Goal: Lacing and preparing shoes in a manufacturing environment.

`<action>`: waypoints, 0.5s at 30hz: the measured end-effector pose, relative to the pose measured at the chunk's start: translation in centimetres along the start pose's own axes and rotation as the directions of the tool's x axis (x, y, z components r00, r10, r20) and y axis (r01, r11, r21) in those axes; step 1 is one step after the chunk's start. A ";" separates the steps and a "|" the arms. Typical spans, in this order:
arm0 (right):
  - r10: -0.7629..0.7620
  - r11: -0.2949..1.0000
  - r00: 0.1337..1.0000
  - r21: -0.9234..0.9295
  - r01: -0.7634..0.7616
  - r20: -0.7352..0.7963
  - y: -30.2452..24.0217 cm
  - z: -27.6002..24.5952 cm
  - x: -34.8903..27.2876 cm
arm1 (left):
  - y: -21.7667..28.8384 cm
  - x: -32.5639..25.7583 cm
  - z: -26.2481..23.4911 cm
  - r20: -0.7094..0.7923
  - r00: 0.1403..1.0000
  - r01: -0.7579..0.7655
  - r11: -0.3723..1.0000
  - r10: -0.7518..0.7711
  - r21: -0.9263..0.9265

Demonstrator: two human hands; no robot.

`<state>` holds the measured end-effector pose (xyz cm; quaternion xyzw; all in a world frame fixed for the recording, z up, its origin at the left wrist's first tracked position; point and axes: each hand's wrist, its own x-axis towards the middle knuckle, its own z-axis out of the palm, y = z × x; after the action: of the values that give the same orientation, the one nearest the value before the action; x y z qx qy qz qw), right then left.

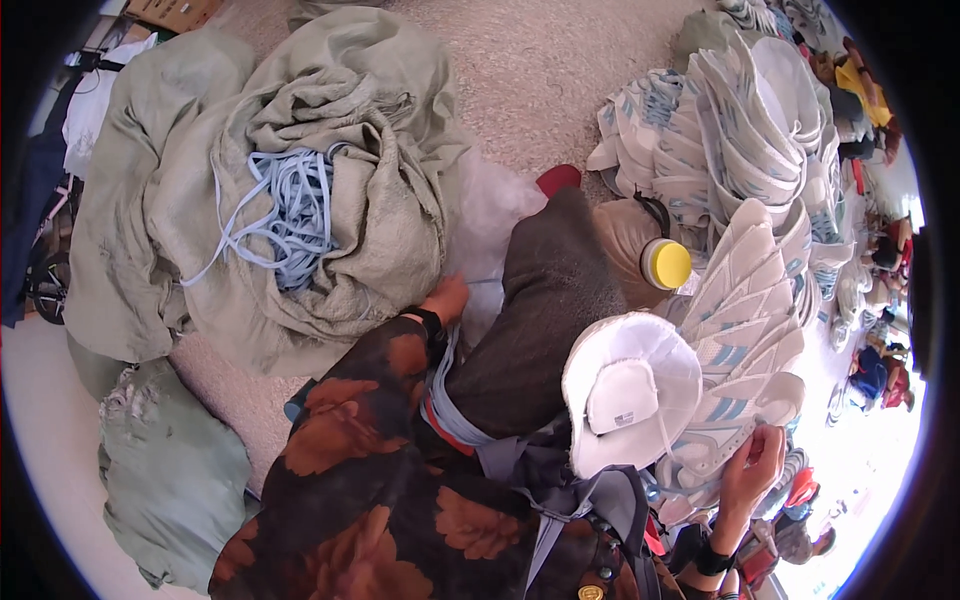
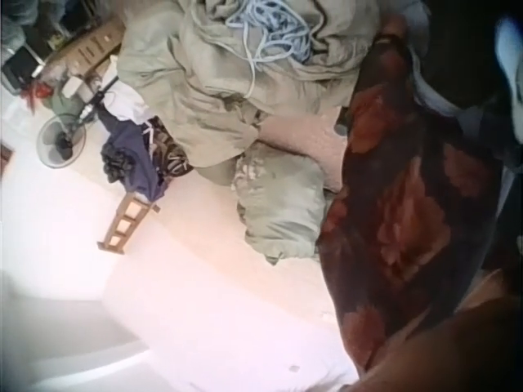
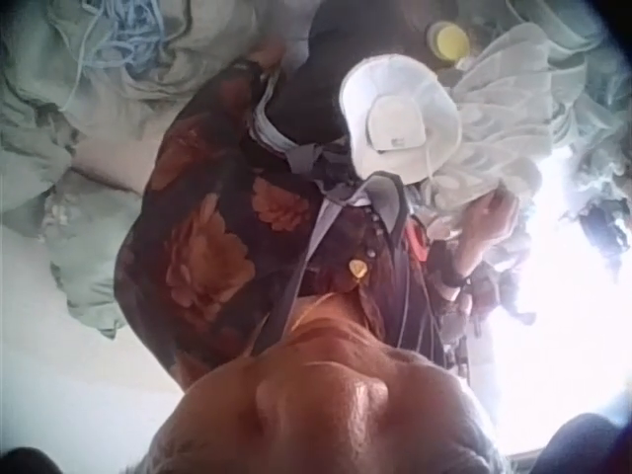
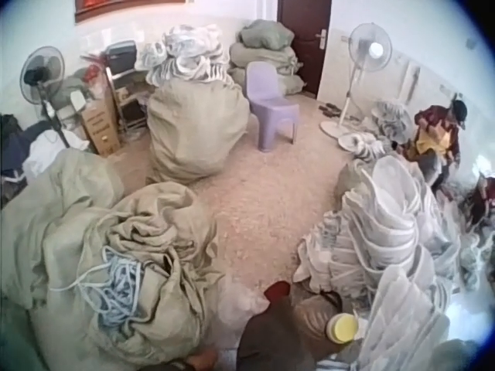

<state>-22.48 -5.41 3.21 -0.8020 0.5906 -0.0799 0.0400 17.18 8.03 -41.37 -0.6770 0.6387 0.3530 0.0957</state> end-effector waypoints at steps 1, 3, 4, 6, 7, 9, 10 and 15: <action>0.003 1.000 1.000 0.031 -0.002 -0.006 -0.3 0.0 0.3 | -1.9 -0.2 0.9 0.033 0.996 -0.087 0.996 0.088 -0.014; 0.046 0.998 0.999 0.045 -0.047 0.014 0.1 -0.1 0.3 | -1.4 0.5 -0.1 0.071 0.976 -0.204 0.978 0.206 -0.036; 0.054 0.998 0.998 0.022 -0.054 0.014 0.3 0.0 0.0 | 1.7 0.7 -3.2 -0.167 0.980 -0.161 0.917 0.106 -0.366; 0.060 0.998 0.998 0.019 -0.060 -0.003 0.0 -0.2 -0.1 | 5.6 -0.6 -12.2 -0.446 0.883 -0.267 0.622 -0.148 -0.736; 0.052 0.998 0.999 0.041 -0.052 -0.012 -0.4 -0.1 0.0 | 5.7 -2.0 -17.0 -0.531 0.812 -0.361 0.506 -0.244 -0.783; 0.013 0.999 0.999 0.033 -0.012 -0.032 -0.7 -0.3 0.1 | 6.5 -3.9 -26.5 -0.603 0.738 -0.516 0.323 -0.304 -0.794; 0.007 0.999 0.999 0.050 -0.004 -0.050 -0.6 -0.5 0.2 | 7.2 -6.3 -31.8 -0.645 0.723 -0.573 0.305 -0.247 -0.761; 0.014 0.998 1.000 0.055 -0.012 -0.022 -1.0 -0.2 0.2 | 9.3 -12.8 -44.8 -0.840 0.541 -0.777 0.358 -0.041 -0.518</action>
<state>-21.45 -5.32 3.58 -0.7958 0.5938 -0.1045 0.0559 25.25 -9.33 2.17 -0.5135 0.4921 0.3267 -0.6225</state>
